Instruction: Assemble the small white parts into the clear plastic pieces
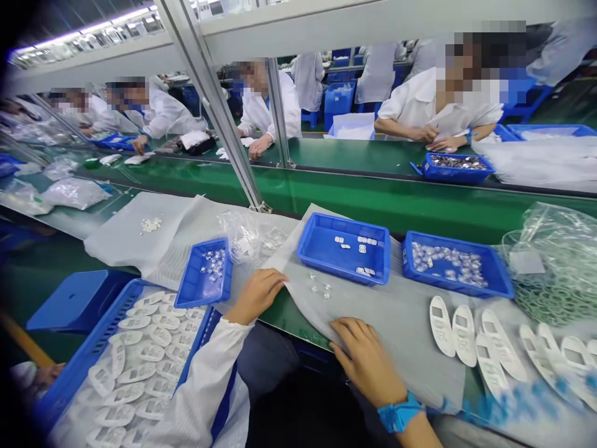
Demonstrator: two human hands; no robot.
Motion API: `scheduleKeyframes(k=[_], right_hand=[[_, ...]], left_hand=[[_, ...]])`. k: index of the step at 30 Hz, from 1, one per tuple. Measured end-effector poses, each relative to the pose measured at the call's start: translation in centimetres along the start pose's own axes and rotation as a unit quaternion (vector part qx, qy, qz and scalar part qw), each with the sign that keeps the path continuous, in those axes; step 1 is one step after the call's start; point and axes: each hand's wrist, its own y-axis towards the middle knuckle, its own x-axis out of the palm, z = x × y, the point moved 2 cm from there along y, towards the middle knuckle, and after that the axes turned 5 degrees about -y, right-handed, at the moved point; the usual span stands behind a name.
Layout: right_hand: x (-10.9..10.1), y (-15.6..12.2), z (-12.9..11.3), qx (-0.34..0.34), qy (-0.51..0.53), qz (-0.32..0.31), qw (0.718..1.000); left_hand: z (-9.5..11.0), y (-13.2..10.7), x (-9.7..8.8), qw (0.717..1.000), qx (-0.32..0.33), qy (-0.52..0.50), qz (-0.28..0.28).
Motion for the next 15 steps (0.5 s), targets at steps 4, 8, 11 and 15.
scheduleKeyframes(k=[4,8,11,15], right_hand=[[-1.3,-0.3,1.1,0.040,0.058,0.044,0.997],[-2.3,-0.5,1.3,0.028,0.078,0.023,0.996],[-2.6,-0.9,1.1,0.004,0.071,-0.054,0.996],[-3.5,-1.2,1.0,0.009,0.067,-0.124,0.990]], left_hand=[[0.9,1.0,-1.1,1.000,0.002,-0.013,0.024],[1.6,-1.1,-1.2,0.999,0.017,-0.019,0.020],[1.8,-3.9,-0.4,1.000,0.022,-0.023,-0.003],[2.3,-6.6,0.9,0.999,-0.002,-0.011,-0.050]])
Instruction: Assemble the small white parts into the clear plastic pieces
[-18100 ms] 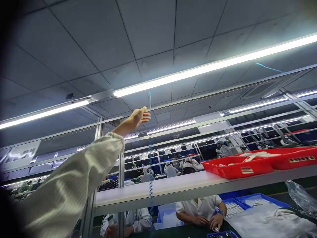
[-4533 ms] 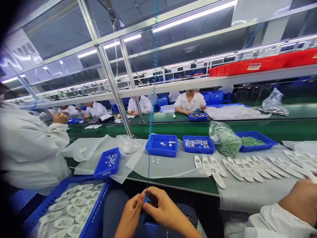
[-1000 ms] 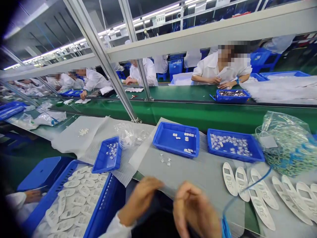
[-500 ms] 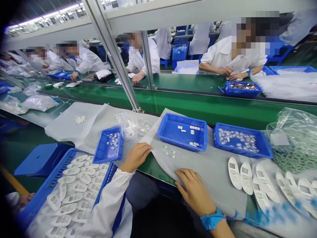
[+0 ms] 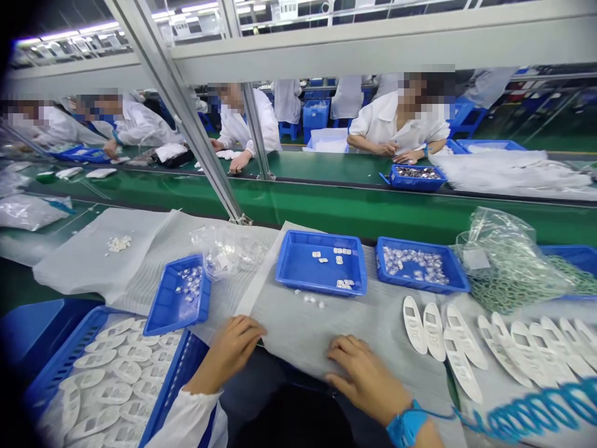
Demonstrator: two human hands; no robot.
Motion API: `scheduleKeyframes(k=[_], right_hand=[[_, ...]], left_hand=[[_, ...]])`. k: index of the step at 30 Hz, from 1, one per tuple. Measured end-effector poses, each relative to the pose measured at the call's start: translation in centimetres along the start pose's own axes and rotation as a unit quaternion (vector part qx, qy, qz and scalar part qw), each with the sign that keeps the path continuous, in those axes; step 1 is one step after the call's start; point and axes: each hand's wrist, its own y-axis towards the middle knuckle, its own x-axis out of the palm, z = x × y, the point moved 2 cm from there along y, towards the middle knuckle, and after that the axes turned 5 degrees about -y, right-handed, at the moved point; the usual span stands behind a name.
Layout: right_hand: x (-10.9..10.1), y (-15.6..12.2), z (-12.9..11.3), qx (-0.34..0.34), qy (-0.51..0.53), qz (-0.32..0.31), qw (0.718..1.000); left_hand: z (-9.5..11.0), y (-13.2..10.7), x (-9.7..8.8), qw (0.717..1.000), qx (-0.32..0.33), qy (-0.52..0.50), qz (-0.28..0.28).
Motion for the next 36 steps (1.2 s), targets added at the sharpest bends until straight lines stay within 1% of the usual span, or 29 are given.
scheduleKeyframes(k=[2,3,5,7,9,11,14,16,19,23,27,30,33,36], right_hand=[[-0.7,0.0,0.0,0.016,0.003,-0.004,1.000],[-1.1,0.2,0.1,0.029,0.001,0.001,1.000],[-1.7,0.9,0.3,0.059,-0.020,0.022,0.998],[-1.9,2.2,0.5,0.089,-0.059,0.049,0.993],[-1.5,3.9,0.8,0.122,-0.089,0.081,0.985],[-0.8,5.7,1.1,0.152,-0.095,0.105,0.978],[0.3,7.6,1.5,0.166,-0.088,0.125,0.974],[0.8,8.1,1.7,0.162,-0.081,0.135,0.974],[1.2,8.0,2.1,0.157,-0.061,0.152,0.974],[1.3,7.1,2.8,0.148,-0.029,0.166,0.975],[1.7,6.5,3.1,0.122,0.016,0.198,0.972],[2.1,6.2,3.1,0.109,0.031,0.221,0.969],[2.4,6.1,3.1,0.092,0.059,0.241,0.964],[2.8,6.0,3.4,0.077,0.117,0.270,0.952]], left_hand=[[0.5,-0.1,0.5,1.000,-0.014,0.004,-0.013],[0.7,0.2,0.6,1.000,-0.019,0.010,-0.008],[0.9,1.3,1.1,0.999,-0.025,0.031,0.025],[0.8,2.8,2.1,0.996,-0.027,0.058,0.063],[0.3,4.2,3.4,0.993,-0.027,0.084,0.083],[-0.2,5.1,5.0,0.989,-0.029,0.111,0.094],[-0.7,5.1,6.7,0.983,-0.031,0.148,0.100],[-0.8,4.6,7.3,0.980,-0.033,0.167,0.101],[-0.7,4.1,7.5,0.976,-0.038,0.187,0.101],[-0.4,4.0,7.4,0.975,-0.041,0.190,0.104],[0.4,4.5,7.1,0.976,-0.052,0.165,0.131],[2.1,6.1,6.8,0.982,-0.031,0.126,0.140],[4.5,8.9,7.0,0.987,0.023,0.117,0.107],[5.8,11.3,7.6,0.986,0.047,0.132,0.085]])
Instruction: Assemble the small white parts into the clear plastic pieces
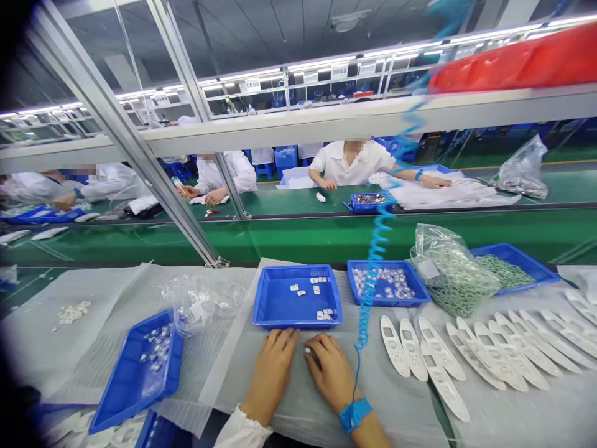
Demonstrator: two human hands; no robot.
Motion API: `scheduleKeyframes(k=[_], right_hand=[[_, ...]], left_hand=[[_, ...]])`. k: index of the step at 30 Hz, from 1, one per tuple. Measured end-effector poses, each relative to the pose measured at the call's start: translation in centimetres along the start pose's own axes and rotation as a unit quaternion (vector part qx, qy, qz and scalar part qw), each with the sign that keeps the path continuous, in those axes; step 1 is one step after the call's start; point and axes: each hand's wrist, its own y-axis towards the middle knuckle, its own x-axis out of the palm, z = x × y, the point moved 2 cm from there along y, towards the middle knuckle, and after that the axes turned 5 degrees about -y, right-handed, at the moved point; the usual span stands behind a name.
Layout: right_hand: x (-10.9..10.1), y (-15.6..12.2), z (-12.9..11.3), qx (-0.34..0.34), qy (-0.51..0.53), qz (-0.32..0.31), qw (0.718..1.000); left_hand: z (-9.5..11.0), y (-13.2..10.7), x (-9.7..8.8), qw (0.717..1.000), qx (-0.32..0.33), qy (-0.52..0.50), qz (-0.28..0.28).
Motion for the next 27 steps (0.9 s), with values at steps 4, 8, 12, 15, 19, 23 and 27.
scheduleKeyframes(k=[4,8,12,15,19,23,27], right_hand=[[-0.5,-0.4,0.6,0.093,0.189,0.053,0.976],[-2.4,-1.1,-0.7,0.199,0.443,0.096,0.869],[-4.8,-1.5,-4.0,0.209,0.547,0.103,0.804],[-5.5,-1.8,-6.0,0.213,0.581,0.099,0.779],[-5.4,-2.2,-7.8,0.213,0.605,0.089,0.762],[-5.0,-2.4,-8.9,0.217,0.616,0.071,0.754],[-4.4,-2.4,-9.4,0.224,0.635,0.065,0.736]], left_hand=[[0.0,1.1,1.0,1.000,0.009,-0.008,0.007],[0.0,0.7,-0.4,0.989,-0.022,-0.141,0.029],[1.4,0.3,-4.1,0.858,-0.173,-0.482,0.035],[2.8,-0.2,-6.8,0.718,-0.246,-0.650,0.045],[4.0,-1.1,-8.8,0.639,-0.275,-0.714,0.083],[4.2,-1.8,-9.3,0.651,-0.255,-0.709,0.094],[4.2,-2.1,-9.2,0.675,-0.236,-0.692,0.100]])
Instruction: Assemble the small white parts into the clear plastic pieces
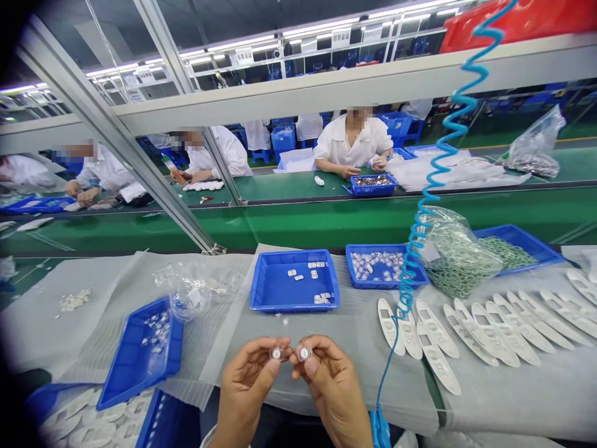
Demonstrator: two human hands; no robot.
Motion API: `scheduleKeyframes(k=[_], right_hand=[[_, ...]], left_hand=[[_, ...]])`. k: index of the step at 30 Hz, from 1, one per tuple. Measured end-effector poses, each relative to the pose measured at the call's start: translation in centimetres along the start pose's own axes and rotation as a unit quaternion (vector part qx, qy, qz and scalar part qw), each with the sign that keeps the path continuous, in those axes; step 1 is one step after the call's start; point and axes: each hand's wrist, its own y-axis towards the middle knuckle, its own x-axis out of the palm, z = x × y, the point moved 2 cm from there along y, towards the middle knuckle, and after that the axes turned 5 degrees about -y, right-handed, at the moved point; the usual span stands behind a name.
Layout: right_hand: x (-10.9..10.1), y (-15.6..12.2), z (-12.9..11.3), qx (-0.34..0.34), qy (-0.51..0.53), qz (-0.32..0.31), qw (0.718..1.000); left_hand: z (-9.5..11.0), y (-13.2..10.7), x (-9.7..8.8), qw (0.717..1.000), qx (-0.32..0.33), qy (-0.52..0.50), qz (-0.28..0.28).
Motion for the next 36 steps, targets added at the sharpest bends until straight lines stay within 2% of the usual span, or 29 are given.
scheduleKeyframes(k=[5,9,14,18,20,23,26,28,31,34,35,36], right_hand=[[0.0,0.3,1.1,-0.011,0.049,0.003,0.999],[-0.8,0.7,2.9,0.048,0.114,0.046,0.991],[-2.8,1.0,5.0,0.104,0.180,0.106,0.972],[-4.4,1.6,5.4,0.127,0.223,0.107,0.961],[-5.1,2.0,5.1,0.112,0.232,0.086,0.963],[-6.0,2.5,4.5,0.097,0.220,0.060,0.969],[-6.7,2.9,4.5,0.093,0.196,0.068,0.974],[-6.8,3.1,4.7,0.092,0.178,0.075,0.977],[-6.7,3.2,5.0,0.088,0.165,0.082,0.979],[-6.6,3.3,5.3,0.093,0.177,0.090,0.976],[-6.5,3.4,5.4,0.097,0.180,0.094,0.974],[-6.5,3.4,5.5,0.101,0.180,0.099,0.974]], left_hand=[[-0.9,0.0,0.2,0.997,0.023,0.071,-0.002],[-2.8,0.1,0.5,0.987,0.057,0.153,0.002],[-5.3,-0.6,0.8,0.967,0.033,0.252,-0.009],[-5.7,-1.1,0.4,0.929,0.044,0.359,-0.077],[-5.7,-0.3,-0.8,0.911,0.075,0.401,-0.067],[-6.4,2.2,-2.8,0.862,0.135,0.488,-0.024],[-7.7,5.0,-4.0,0.799,0.170,0.577,-0.029],[-8.3,6.3,-4.1,0.781,0.175,0.598,-0.041],[-8.3,7.0,-3.8,0.787,0.176,0.588,-0.056],[-7.4,6.4,-3.2,0.804,0.181,0.561,-0.071],[-6.9,6.0,-2.9,0.826,0.170,0.532,-0.073],[-6.5,5.6,-2.6,0.861,0.145,0.482,-0.072]])
